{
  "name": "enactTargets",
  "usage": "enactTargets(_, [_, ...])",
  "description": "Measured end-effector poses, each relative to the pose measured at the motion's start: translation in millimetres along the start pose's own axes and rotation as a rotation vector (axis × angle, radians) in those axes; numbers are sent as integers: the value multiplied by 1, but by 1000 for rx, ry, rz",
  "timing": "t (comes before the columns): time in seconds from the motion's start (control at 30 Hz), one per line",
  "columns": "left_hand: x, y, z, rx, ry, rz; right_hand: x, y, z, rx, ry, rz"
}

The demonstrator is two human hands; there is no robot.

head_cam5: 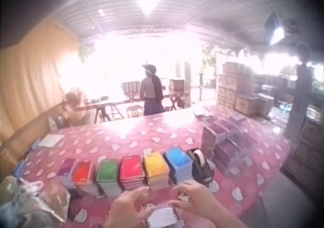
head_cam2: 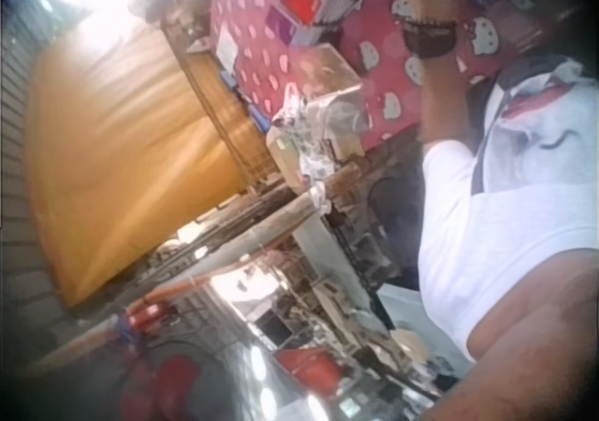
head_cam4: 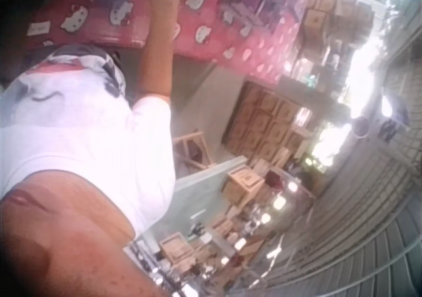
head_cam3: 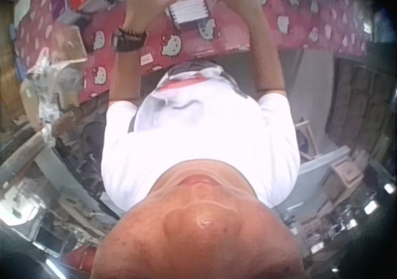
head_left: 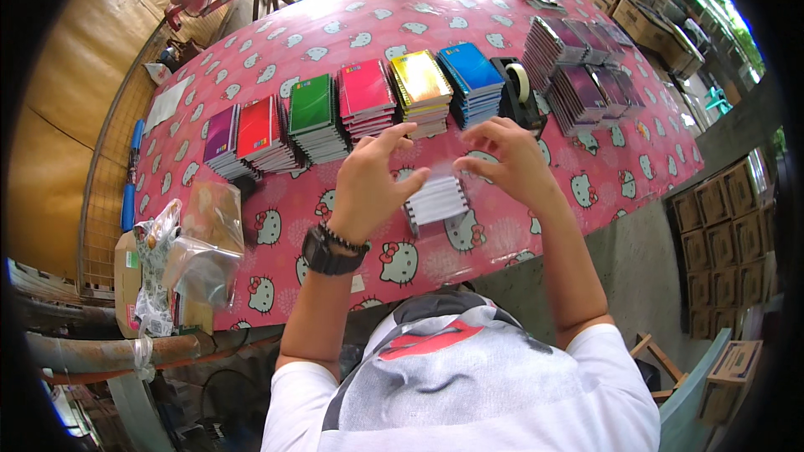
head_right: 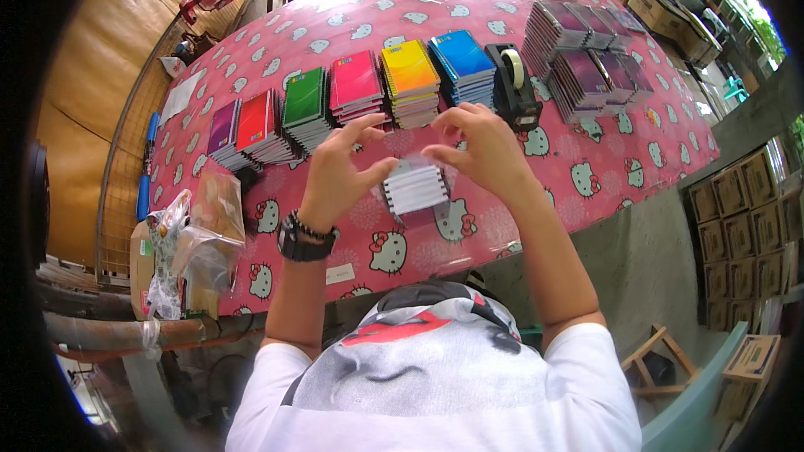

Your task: The person repeatedly picks up small spiral-bound notebooks from stacks on a table, places them into clear plastic bags, and seals the bags using a tape dispenser. The person handles notebooks of various colors and places the sealed packages aside.

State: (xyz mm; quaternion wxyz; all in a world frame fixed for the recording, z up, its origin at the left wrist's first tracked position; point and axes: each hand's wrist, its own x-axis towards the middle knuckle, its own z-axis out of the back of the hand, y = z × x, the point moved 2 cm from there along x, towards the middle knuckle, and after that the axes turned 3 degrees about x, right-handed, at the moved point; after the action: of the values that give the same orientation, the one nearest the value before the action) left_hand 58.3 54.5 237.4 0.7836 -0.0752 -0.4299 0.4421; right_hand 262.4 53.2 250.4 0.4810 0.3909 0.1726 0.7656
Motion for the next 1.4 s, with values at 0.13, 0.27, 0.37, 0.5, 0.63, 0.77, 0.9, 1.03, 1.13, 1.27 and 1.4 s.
enactTargets(0.13, [8,5,-23,55,546,245,-3,-31,-27,-91,206,42])
enactTargets(0.27, [6,-32,17,-25,40,-169,-14,-55,7,534,-47,-362])
enactTargets(0.37, [-25,-25,-15,302,462,-241,-45,-87,-6,639,326,-292])
enactTargets(0.5, [-31,-20,-5,107,442,-228,-61,-70,-27,545,326,-14])
enactTargets(0.63, [-44,-3,15,-152,-11,-93,-69,-66,-40,297,285,96])
enactTargets(0.77, [-103,34,-12,-14,86,19,-68,-63,-50,245,392,166])
enactTargets(0.9, [-115,30,-38,-6,378,-58,-66,-65,-48,213,525,178])
enactTargets(1.03, [-102,33,-45,-49,480,-81,-63,-66,-51,199,613,167])
enactTargets(1.13, [-99,32,-44,-53,537,-95,-63,-67,-55,187,659,183])
enactTargets(1.27, [-111,34,-35,-268,228,-26,-65,-65,-51,92,685,242])
enactTargets(1.4, [-119,34,-33,-108,453,-37,-64,-60,-48,95,732,233])
